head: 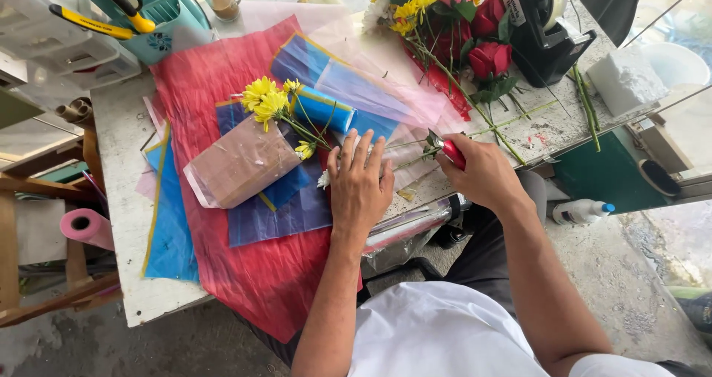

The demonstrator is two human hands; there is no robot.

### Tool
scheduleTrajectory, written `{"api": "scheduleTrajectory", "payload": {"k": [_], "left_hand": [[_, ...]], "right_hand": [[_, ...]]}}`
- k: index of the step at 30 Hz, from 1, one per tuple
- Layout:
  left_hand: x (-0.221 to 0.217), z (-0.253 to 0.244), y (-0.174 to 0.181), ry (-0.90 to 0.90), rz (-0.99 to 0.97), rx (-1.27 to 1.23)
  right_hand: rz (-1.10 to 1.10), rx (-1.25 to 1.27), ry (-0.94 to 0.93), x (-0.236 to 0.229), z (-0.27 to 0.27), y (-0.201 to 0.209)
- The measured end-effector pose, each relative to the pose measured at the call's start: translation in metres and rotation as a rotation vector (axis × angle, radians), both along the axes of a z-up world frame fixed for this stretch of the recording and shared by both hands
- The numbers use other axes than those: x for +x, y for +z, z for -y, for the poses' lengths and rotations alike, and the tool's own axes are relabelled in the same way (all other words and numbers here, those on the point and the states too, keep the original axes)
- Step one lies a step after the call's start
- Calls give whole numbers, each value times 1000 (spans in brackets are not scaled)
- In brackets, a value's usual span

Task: The person trims the stems of several yellow and white flowers using red-handled pruning shears. They hold each flower, cut the stem, and place the trimmed flower on the table.

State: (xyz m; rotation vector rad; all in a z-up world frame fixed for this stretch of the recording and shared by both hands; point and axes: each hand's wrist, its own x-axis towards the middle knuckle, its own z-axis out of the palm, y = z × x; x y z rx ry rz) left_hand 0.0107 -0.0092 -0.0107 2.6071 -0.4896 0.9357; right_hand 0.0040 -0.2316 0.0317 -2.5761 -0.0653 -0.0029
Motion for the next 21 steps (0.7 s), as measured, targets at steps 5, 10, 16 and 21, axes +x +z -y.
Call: {"api": "scheduleTrajectory", "payload": {"k": [5,10,16,21], "left_hand": [[-1,0,-2,32,35,47],[2,0,14,-17,57,21],[14,1,29,-69,15,-97],[31,24,-1,-203,-101,61]], "right_hand": [[77,9,16,-1,9,-26],[145,19,-9,-3,8,-38],[252,-53,-53,-3,2,-50],[534,59,-34,-7,-9,-43]]}}
